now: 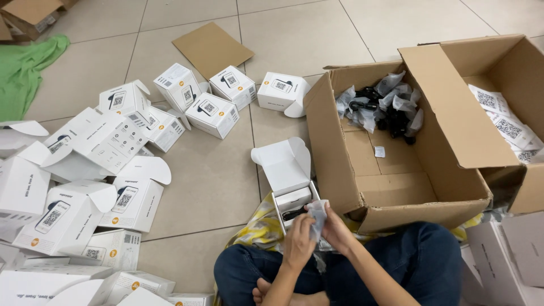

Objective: The person packs items and cables into small product boxes and organizes these boxes into larger containers.

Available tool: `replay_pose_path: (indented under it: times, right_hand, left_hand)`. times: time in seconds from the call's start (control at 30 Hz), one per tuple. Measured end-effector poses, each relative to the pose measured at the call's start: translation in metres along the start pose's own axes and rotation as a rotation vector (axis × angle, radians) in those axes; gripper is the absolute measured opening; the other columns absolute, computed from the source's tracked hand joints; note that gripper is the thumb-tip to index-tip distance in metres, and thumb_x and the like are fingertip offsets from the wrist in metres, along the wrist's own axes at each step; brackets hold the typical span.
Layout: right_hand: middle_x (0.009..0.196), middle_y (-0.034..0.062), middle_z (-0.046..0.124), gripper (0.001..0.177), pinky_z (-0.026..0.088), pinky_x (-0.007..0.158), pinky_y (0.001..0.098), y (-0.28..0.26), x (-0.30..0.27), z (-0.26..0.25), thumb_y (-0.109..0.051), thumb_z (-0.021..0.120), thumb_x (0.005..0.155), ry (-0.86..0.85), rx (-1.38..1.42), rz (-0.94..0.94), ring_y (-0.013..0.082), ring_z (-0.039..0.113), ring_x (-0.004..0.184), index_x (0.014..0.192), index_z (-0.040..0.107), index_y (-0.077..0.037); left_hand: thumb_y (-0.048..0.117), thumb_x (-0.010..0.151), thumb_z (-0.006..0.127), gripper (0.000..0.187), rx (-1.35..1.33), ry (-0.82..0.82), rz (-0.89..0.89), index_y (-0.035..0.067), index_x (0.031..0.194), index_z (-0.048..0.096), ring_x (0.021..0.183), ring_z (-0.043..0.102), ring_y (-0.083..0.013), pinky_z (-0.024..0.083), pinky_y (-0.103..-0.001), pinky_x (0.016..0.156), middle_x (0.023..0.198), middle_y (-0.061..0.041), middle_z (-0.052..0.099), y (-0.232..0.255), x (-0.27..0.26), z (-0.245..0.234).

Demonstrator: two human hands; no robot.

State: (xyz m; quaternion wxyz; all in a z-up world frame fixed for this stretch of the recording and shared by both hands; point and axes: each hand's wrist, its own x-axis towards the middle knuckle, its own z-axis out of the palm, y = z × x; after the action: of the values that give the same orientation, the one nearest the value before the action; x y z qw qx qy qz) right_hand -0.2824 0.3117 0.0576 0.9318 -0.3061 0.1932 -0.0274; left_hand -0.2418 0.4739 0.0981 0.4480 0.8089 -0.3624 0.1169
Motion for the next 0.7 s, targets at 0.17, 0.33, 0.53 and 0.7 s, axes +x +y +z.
replay_pose_path:
  times: [0.17, 0.33, 0.53, 0.7]
  right_hand:
    - [0.118, 0.0096, 0.07, 0.041, 0.053, 0.096, 0.0384, 0.015, 0.017, -0.037, -0.034, 0.053, 0.105, 0.084, -0.161, -0.03, 0.0197, 0.067, 0.106, 0.13, 0.06, -0.003]
    - [0.119, 0.0076, 0.071, 0.038, 0.052, 0.093, 0.0322, 0.012, 0.011, -0.033, -0.018, 0.055, 0.1, 0.095, -0.484, -0.02, 0.0148, 0.066, 0.106, 0.133, 0.062, -0.001]
    - [0.118, 0.0216, 0.066, 0.059, 0.051, 0.092, 0.0376, 0.018, 0.017, -0.03, -0.019, 0.06, 0.099, 0.064, -0.923, -0.052, 0.017, 0.058, 0.101, 0.155, 0.042, -0.007]
    - [0.154, 0.0136, 0.042, 0.077, 0.036, 0.113, 0.0342, 0.016, 0.013, -0.007, -0.021, 0.066, 0.094, -0.06, -0.971, -0.343, 0.0206, 0.041, 0.141, 0.156, 0.024, -0.006]
  left_hand:
    - [-0.01, 0.068, 0.067, 0.074, -0.144, -0.187, 0.021, 0.001, 0.139, 0.049, 0.119, 0.059, -0.0454, 0.053, -0.047, 0.095, 0.135, -0.022, 0.053, 0.015, 0.008, -0.008]
    - [-0.009, 0.068, 0.07, 0.097, -0.004, -0.436, -0.179, 0.011, 0.157, 0.037, 0.117, 0.058, -0.0409, 0.052, -0.046, 0.095, 0.14, -0.018, 0.046, 0.018, 0.012, -0.013]
    - [-0.009, 0.056, 0.078, 0.09, 0.041, -0.326, -0.12, 0.007, 0.14, 0.049, 0.131, 0.046, -0.0438, 0.041, -0.05, 0.107, 0.143, -0.02, 0.042, 0.021, 0.018, -0.016]
    - [-0.006, 0.06, 0.077, 0.062, 0.043, -0.094, -0.106, 0.004, 0.117, 0.055, 0.134, 0.047, -0.0439, 0.04, -0.049, 0.11, 0.146, -0.02, 0.048, 0.0, 0.01, -0.001]
